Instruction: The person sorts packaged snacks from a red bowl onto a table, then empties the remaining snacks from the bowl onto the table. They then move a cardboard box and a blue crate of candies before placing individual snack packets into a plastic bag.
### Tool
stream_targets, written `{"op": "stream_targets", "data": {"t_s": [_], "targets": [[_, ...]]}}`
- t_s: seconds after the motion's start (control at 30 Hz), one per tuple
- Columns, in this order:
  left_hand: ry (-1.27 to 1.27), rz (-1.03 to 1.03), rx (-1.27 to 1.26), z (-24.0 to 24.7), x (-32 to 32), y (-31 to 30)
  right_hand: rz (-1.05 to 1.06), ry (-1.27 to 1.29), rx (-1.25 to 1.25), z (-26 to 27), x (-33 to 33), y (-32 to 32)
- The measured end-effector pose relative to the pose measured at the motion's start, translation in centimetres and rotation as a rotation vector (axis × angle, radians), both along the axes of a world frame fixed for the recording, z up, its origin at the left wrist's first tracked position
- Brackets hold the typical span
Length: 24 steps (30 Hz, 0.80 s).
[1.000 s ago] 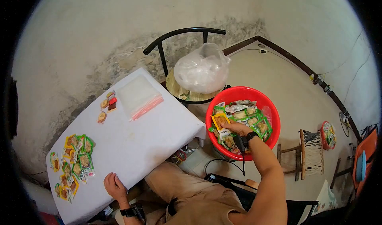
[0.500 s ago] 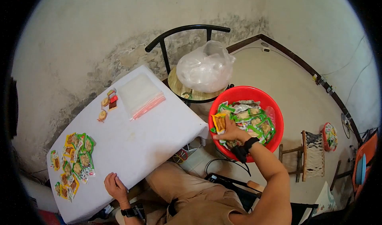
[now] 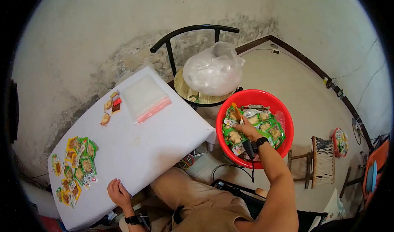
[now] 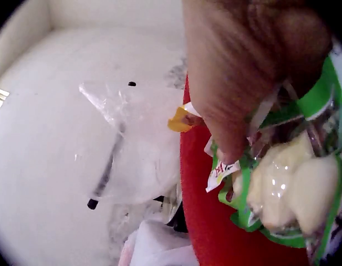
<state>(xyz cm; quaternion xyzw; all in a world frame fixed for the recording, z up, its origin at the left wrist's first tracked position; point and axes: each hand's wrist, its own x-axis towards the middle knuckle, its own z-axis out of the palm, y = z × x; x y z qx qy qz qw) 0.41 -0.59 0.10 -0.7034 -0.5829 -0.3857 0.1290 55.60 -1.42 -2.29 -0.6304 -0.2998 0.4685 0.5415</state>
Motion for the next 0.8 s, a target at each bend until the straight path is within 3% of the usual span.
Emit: {"op": "stream_targets", "data": {"t_s": [0.13, 0.23, 0.3, 0.33, 0.37, 0.43, 0.47, 0.5, 0.6, 0.8], "targets": [[0.005, -0.005, 0.009, -0.1, 0.0, 0.1, -0.014, -0.056, 0.053, -3.0, 1.9, 1.4], [0.003, 0.005, 0.007, 0.1, 0.1, 0.0, 0.03, -0.085, 0.239, -2.8, 1.8, 1.5], [0.001, 0.004, 0.011, -0.1, 0.0, 0.0, -0.12, -0.125, 0.116, -1.2, 1.4, 0.4], [0.001, 0.009, 0.016, 0.0, 0.0, 0.0, -0.16, -0.185, -0.116, -0.3, 1.7, -0.4], [-0.005, -0.002, 0.02, -0.1, -0.1, 0.0, -0.158, -0.185, -0.113, -1.8, 2.6, -0.6], [-0.012, -0.011, 0.025, -0.3, 0.0, 0.0, -0.085, -0.51, 0.201, -6.1, 5.1, -1.2], [-0.023, -0.028, 0.017, -0.3, 0.1, 0.0, 0.174, -1.209, -0.021, -6.6, 7.0, -2.0], [-0.03, -0.026, 0.014, -0.2, -0.2, 0.0, -0.171, -0.389, -0.024, -1.5, 2.7, -2.2], [-0.059, 0.017, 0.018, -1.0, -0.6, 0.1, -0.091, -0.436, 0.08, 0.1, 3.4, -4.0], [-0.112, 0.057, 0.032, 0.2, -0.3, -0.1, -0.027, -0.043, 0.182, 5.6, 0.4, -3.3]]}}
